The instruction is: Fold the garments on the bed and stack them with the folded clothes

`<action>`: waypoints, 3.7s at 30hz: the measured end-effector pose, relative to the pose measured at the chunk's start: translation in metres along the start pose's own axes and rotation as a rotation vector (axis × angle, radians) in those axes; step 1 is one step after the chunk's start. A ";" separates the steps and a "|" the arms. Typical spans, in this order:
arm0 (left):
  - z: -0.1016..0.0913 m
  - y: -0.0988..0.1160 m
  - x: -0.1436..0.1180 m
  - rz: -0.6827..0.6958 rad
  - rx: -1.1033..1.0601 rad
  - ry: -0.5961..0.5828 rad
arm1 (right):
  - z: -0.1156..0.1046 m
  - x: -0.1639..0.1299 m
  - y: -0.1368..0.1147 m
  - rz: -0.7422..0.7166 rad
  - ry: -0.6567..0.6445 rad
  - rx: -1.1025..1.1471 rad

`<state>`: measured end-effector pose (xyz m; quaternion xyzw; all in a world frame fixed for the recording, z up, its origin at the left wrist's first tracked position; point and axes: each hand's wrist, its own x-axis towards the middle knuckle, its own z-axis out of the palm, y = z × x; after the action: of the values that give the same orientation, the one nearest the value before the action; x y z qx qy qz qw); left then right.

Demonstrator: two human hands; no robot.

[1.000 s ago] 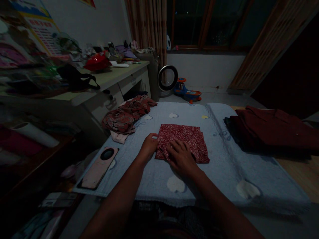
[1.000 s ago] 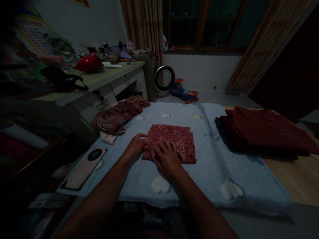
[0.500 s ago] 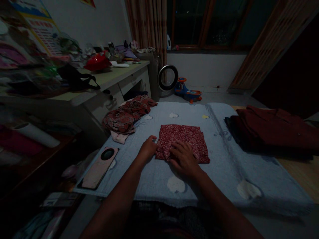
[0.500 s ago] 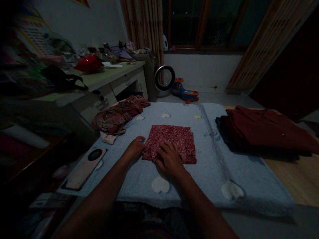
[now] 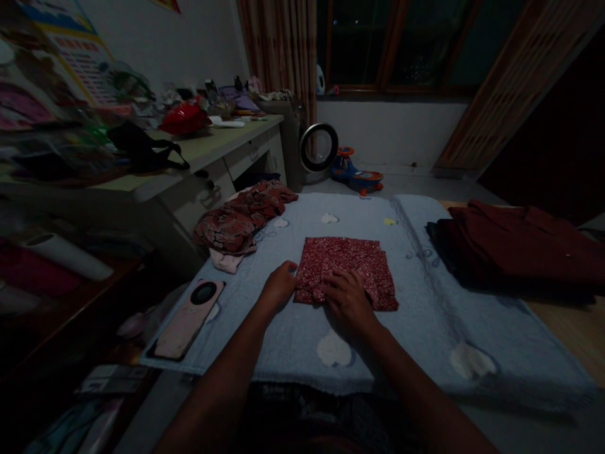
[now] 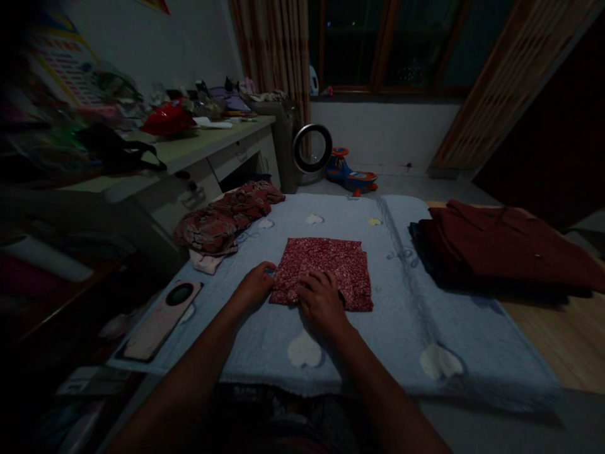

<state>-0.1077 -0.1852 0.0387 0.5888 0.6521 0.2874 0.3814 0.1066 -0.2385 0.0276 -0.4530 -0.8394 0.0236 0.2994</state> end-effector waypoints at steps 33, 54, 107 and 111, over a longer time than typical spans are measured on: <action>0.053 0.088 -0.010 0.764 0.578 -0.190 | -0.063 -0.022 0.066 0.386 -0.056 0.096; 0.110 0.095 -0.037 0.860 0.527 -0.313 | -0.049 0.033 0.192 0.716 -0.191 -0.117; 0.086 0.059 0.070 0.624 0.701 -0.144 | 0.002 0.039 0.117 0.250 -0.083 -0.044; 0.100 0.048 0.063 0.616 0.759 -0.132 | 0.012 0.039 0.113 0.258 -0.250 -0.072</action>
<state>0.0010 -0.1241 0.0137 0.8686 0.4809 0.0909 0.0780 0.1686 -0.1390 0.0012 -0.5608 -0.8053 0.0877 0.1709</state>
